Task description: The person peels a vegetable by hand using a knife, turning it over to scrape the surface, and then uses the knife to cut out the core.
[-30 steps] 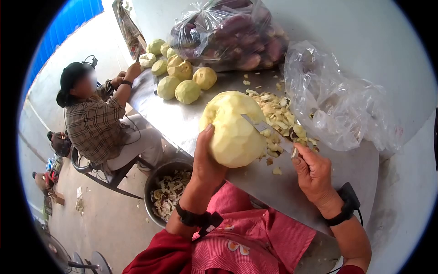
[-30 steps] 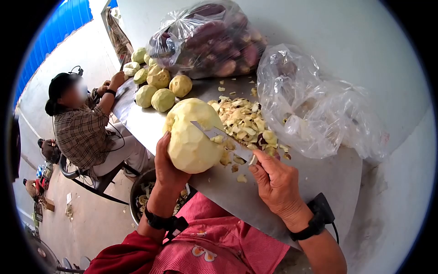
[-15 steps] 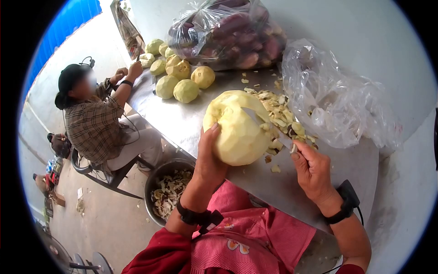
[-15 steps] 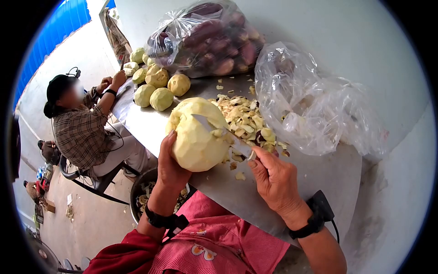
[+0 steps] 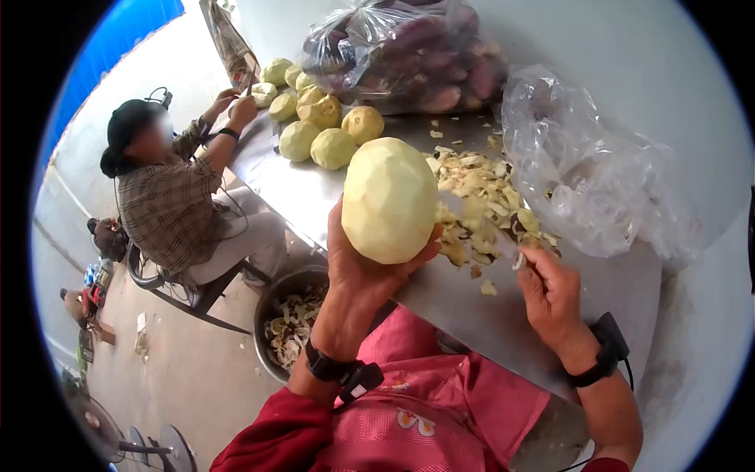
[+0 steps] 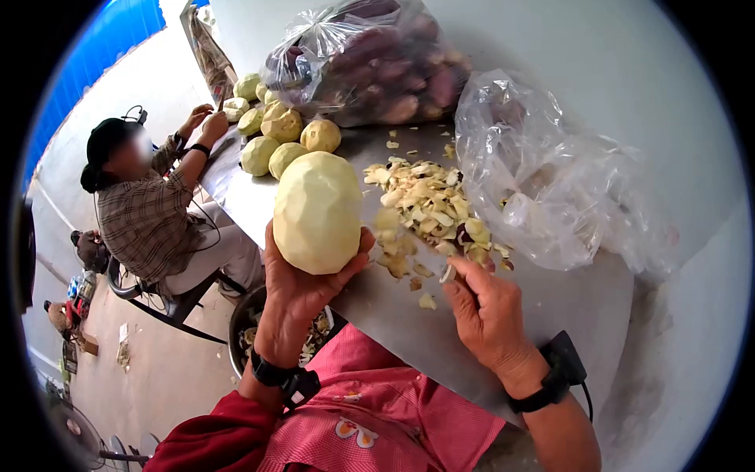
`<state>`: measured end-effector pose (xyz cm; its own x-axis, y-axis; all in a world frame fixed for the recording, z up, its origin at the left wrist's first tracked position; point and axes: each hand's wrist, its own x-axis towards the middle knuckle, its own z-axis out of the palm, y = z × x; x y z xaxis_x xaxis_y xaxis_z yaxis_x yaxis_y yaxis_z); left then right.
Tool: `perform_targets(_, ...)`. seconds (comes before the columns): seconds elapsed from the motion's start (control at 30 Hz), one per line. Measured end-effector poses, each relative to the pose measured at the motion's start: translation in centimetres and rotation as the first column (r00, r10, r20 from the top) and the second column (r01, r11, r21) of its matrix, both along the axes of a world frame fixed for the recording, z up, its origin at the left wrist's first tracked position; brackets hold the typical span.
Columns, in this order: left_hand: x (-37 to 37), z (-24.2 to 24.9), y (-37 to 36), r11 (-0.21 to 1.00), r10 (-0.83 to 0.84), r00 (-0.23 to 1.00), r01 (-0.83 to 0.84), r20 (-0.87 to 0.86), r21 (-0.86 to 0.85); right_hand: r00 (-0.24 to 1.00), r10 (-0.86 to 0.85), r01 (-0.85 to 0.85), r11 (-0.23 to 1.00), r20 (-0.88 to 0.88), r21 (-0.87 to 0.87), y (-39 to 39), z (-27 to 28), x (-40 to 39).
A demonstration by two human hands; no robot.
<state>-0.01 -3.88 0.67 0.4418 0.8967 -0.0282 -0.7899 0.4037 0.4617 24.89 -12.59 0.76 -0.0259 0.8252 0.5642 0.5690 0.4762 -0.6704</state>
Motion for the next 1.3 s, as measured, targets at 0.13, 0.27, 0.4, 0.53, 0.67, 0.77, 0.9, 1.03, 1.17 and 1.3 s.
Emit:
perform_targets(0.13, 0.6, 0.2, -0.3, 0.993, -0.096, 0.974, 0.106, 0.204, -0.042, 0.984, 0.108, -0.114, 0.993, 0.139, 0.039, -0.7, 0.1, -0.3)
perform_targets(0.27, 0.6, -0.8, 0.0, 0.981, -0.141, 0.911, 0.182, 0.388, -0.069, 0.981, 0.102, -0.115, 0.991, 0.164, 0.072, -0.6, 0.1, -0.5)
perform_targets(0.4, 1.0, -0.7, -0.6, 0.977, -0.184, 0.903, 0.21, 0.389, -0.025, 0.987, 0.112, -0.113, 0.994, 0.114, 0.002, -0.7, 0.3, -0.4)
perform_targets(0.53, 1.3, -0.8, -0.9, 0.976, -0.19, 0.916, 0.214, 0.354, -0.029, 0.998, 0.053, -0.054, 0.997, -0.017, -0.048, -0.3, -0.5, 0.2)
perform_targets(0.67, 1.5, -0.3, -1.3, 0.975, -0.195, 0.91, 0.222, 0.366, -0.031, 0.984, -0.008, -0.008, 0.996, -0.176, -0.093, 0.0, -0.6, 0.5)
perform_targets(0.77, 1.6, -0.3, -1.1, 0.975, -0.22, 0.916, 0.217, 0.335, 0.049, 0.996, 0.015, -0.017, 0.999, -0.09, -0.028, -0.3, -0.2, 0.3)
perform_targets(0.9, 1.2, -0.8, -0.8, 0.988, -0.138, 0.912, 0.156, 0.385, -0.014, 0.998, 0.052, -0.052, 0.999, -0.044, 0.017, -0.6, 0.2, 0.0)
perform_targets(1.03, 0.8, -1.6, -0.2, 0.988, -0.144, 0.932, 0.152, 0.333, 0.001, 0.99, 0.116, -0.119, 0.993, 0.084, 0.028, -0.7, 0.1, -0.2)
perform_targets(1.17, 1.3, -0.9, -0.6, 0.997, -0.033, 0.962, 0.05, 0.272, -0.056, 0.975, 0.128, -0.147, 0.985, 0.184, 0.093, -0.5, 0.0, -0.3)
perform_targets(1.3, 1.3, -0.8, -0.9, 1.0, -0.019, 0.972, 0.023, 0.232, -0.016, 0.973, 0.119, -0.142, 0.984, 0.197, 0.111, -0.4, -0.2, -0.2)
